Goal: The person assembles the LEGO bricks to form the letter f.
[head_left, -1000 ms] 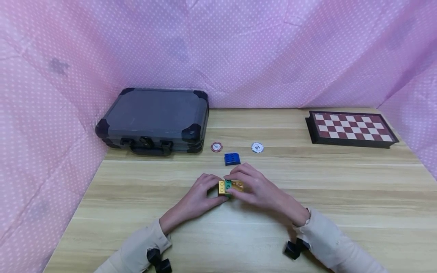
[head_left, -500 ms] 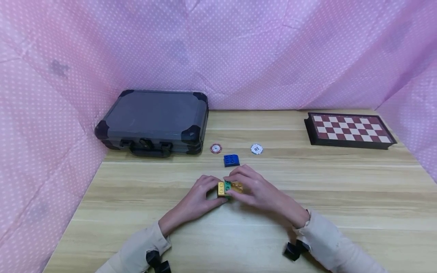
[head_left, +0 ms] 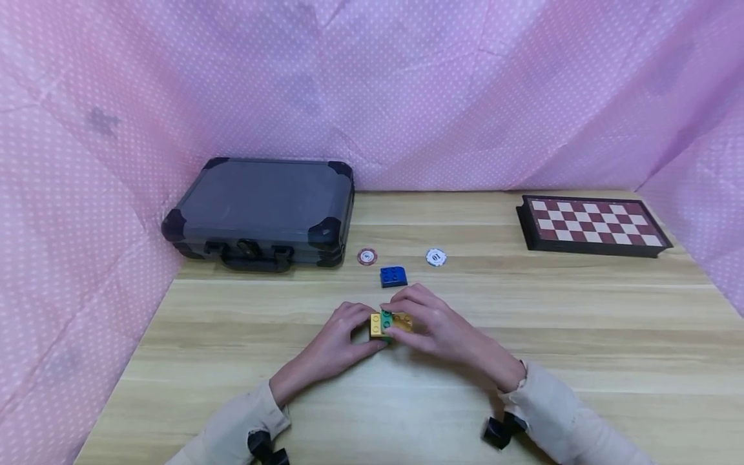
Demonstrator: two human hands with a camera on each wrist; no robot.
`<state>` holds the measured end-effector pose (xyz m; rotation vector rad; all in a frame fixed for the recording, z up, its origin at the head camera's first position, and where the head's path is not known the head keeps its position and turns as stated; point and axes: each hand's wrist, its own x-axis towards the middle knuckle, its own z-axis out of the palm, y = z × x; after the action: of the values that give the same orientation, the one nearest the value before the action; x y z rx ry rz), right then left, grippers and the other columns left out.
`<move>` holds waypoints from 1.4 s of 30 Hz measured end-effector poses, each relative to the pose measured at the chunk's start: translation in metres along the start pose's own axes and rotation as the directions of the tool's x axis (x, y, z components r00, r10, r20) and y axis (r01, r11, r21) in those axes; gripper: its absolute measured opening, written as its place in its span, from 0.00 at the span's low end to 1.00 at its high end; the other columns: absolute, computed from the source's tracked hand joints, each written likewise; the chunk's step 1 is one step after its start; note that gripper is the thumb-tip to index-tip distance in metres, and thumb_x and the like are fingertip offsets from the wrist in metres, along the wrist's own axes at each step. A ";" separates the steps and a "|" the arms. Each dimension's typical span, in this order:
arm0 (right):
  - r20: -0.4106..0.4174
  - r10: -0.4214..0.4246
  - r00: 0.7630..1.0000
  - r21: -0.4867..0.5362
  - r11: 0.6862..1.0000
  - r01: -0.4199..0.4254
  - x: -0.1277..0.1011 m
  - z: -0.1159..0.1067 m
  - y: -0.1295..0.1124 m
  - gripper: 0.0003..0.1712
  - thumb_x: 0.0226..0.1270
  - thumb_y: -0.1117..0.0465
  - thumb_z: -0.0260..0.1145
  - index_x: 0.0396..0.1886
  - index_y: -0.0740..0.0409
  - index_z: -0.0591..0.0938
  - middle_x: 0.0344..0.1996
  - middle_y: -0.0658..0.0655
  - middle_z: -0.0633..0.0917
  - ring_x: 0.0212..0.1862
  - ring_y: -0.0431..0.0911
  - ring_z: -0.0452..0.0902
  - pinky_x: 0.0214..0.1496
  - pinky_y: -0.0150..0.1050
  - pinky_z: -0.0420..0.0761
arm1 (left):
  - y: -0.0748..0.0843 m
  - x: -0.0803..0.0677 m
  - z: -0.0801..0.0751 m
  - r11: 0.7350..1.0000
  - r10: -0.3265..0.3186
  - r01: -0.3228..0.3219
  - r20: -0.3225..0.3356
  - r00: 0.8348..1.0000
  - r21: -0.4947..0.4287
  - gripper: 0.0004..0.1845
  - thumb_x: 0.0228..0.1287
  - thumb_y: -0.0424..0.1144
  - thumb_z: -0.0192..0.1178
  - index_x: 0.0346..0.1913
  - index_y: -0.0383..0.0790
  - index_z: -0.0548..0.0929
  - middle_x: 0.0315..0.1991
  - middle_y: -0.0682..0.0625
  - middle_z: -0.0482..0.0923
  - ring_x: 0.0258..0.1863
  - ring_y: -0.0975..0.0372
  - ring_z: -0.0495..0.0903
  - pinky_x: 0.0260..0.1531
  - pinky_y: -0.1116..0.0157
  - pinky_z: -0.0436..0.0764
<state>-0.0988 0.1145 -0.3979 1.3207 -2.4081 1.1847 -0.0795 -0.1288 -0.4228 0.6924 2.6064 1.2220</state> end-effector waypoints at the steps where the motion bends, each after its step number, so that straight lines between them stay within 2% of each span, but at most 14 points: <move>1: 0.001 0.003 1.000 0.001 1.000 -0.003 0.000 0.000 0.000 0.21 0.71 0.54 0.73 0.57 0.60 0.86 0.52 0.49 0.82 0.55 0.43 0.74 0.53 0.39 0.81 | 0.000 0.000 0.000 1.000 -0.002 0.002 0.000 1.000 -0.002 0.23 0.64 0.44 0.74 0.61 0.49 0.84 0.56 0.56 0.79 0.58 0.62 0.71 0.60 0.53 0.75; 8: 0.004 0.019 1.000 0.013 1.000 -0.019 -0.001 0.002 0.001 0.21 0.69 0.55 0.74 0.57 0.59 0.86 0.52 0.49 0.82 0.55 0.43 0.74 0.53 0.40 0.81 | -0.001 -0.002 0.001 1.000 0.004 -0.004 -0.003 1.000 -0.009 0.22 0.65 0.45 0.74 0.61 0.49 0.84 0.56 0.58 0.79 0.58 0.63 0.71 0.59 0.52 0.75; 19: 0.024 0.034 0.999 0.019 0.999 -0.035 0.001 -0.002 0.000 0.23 0.73 0.52 0.71 0.61 0.58 0.83 0.56 0.48 0.82 0.58 0.43 0.74 0.58 0.44 0.80 | -0.001 -0.001 0.000 1.000 0.012 -0.012 -0.009 1.000 0.009 0.23 0.64 0.44 0.75 0.61 0.50 0.84 0.56 0.57 0.80 0.59 0.62 0.72 0.61 0.52 0.74; 27: 0.005 0.043 0.999 0.000 0.999 -0.043 0.003 -0.010 0.005 0.19 0.73 0.55 0.71 0.58 0.59 0.84 0.56 0.49 0.83 0.59 0.44 0.75 0.61 0.47 0.79 | -0.001 0.000 0.000 1.000 0.008 -0.008 -0.003 1.000 0.017 0.22 0.64 0.44 0.75 0.59 0.48 0.85 0.58 0.56 0.80 0.60 0.61 0.71 0.61 0.52 0.74; 32: -0.024 0.031 0.999 -0.026 0.999 -0.031 0.005 -0.014 0.013 0.18 0.71 0.59 0.71 0.58 0.60 0.84 0.55 0.51 0.83 0.59 0.47 0.77 0.62 0.48 0.79 | -0.001 0.001 0.000 1.000 0.005 -0.005 -0.008 1.000 0.018 0.22 0.64 0.45 0.75 0.59 0.47 0.85 0.57 0.56 0.80 0.60 0.61 0.71 0.61 0.52 0.74; 42: -0.080 0.034 0.996 -0.068 0.997 -0.040 0.011 -0.016 0.037 0.19 0.69 0.59 0.72 0.55 0.62 0.84 0.52 0.54 0.83 0.57 0.48 0.78 0.61 0.46 0.79 | -0.001 0.000 0.001 1.000 -0.003 0.004 -0.009 1.000 0.018 0.23 0.63 0.46 0.75 0.59 0.46 0.85 0.57 0.56 0.80 0.60 0.61 0.72 0.62 0.53 0.74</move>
<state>-0.1367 0.1296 -0.4032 1.1910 -2.4048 1.1290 -0.0795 -0.1280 -0.4242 0.6867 2.6280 1.2054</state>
